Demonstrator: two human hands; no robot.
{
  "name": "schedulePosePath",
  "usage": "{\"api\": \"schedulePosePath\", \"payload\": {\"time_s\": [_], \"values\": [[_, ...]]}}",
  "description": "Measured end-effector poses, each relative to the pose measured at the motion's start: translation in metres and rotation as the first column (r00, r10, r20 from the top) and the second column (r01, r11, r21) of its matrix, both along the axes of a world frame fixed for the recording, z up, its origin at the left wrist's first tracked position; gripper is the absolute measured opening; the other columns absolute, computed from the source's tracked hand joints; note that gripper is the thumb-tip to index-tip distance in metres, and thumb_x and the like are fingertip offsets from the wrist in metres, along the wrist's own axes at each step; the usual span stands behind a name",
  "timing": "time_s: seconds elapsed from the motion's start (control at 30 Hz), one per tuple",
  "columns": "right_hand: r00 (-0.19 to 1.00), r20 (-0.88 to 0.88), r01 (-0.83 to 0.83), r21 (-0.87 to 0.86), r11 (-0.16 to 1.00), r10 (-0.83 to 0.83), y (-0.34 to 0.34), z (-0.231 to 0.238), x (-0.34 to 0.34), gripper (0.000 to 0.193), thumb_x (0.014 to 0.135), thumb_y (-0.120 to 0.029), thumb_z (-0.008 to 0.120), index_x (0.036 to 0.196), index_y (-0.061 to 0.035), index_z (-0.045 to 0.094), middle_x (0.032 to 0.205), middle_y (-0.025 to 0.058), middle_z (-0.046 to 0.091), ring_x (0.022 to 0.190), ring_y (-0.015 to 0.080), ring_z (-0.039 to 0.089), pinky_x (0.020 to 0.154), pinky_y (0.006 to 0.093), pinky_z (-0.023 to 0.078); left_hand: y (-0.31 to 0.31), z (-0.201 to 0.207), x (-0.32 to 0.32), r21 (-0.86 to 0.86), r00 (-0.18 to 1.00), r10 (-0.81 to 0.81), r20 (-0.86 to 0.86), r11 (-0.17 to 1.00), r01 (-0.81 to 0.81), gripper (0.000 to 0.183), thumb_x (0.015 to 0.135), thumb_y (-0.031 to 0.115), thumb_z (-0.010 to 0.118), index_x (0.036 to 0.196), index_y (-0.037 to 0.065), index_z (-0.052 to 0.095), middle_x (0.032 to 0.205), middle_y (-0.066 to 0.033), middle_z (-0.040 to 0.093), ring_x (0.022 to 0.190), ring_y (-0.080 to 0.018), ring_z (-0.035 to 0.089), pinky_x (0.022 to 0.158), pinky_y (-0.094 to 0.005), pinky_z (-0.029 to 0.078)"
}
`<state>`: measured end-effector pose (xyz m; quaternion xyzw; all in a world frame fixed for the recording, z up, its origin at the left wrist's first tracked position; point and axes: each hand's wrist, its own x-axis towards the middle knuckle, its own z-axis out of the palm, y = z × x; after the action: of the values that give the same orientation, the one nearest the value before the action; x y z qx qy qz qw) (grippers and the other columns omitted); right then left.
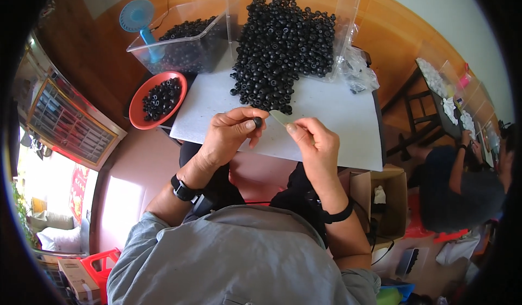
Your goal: Sorting or processing small black spherical components using a small knife or tool.
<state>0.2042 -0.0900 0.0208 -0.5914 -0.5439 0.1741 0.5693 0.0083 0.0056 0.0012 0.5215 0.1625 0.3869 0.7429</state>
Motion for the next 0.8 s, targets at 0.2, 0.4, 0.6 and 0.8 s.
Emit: {"api": "schedulePosePath", "payload": {"time_s": [0.2,0.4,0.6,0.8], "values": [[0.974,0.217,0.068,0.01,0.998,-0.068,0.007,-0.014,-0.008,0.028,0.09,-0.026,0.077,0.08,-0.0026,0.065,0.065,0.0066,0.062,0.054,0.0174,0.055,0.052,0.0313,0.043,-0.002,-0.007,0.006,0.071,1.0,-0.001,-0.013,0.997,0.002,0.03,0.102,0.004,0.056,0.13,-0.003,0.065,0.102,-0.0062,0.061,0.087,-0.0161,0.059,0.075,-0.0288,0.05],[0.969,0.228,0.094,0.016,0.995,-0.095,0.01,-0.018,-0.008,0.03,0.09,-0.028,0.078,0.078,-0.0034,0.064,0.063,0.0069,0.061,0.053,0.0187,0.055,0.052,0.0326,0.042,-0.003,-0.011,0.007,0.103,0.999,0.025,0.02,0.994,-0.027,0.031,0.103,0.002,0.055,0.131,0.002,0.067,0.097,-0.003,0.055,0.078,-0.0116,0.057,0.076,-0.0256,0.048],[0.964,0.251,0.083,0.033,0.996,-0.089,0.01,-0.016,-0.01,0.031,0.09,-0.029,0.077,0.077,-0.0034,0.064,0.062,0.0065,0.06,0.052,0.0192,0.055,0.051,0.0328,0.042,-0.005,-0.01,0.005,0.134,0.999,0.048,-0.011,0.99,-0.046,0.032,0.102,0.0,0.055,0.131,-0.003,0.065,0.105,-0.0061,0.054,0.087,-0.0164,0.055,0.079,-0.0291,0.048],[0.961,0.264,0.082,0.017,0.996,-0.084,0.009,-0.017,-0.009,0.032,0.09,-0.029,0.077,0.076,-0.0037,0.064,0.06,0.0068,0.06,0.051,0.02,0.054,0.05,0.0331,0.042,-0.005,-0.013,0.006,0.152,0.998,0.056,0.001,0.987,-0.055,0.031,0.101,0.001,0.055,0.131,-0.004,0.065,0.104,-0.0065,0.053,0.089,-0.0163,0.055,0.078,-0.0292,0.048]]}}
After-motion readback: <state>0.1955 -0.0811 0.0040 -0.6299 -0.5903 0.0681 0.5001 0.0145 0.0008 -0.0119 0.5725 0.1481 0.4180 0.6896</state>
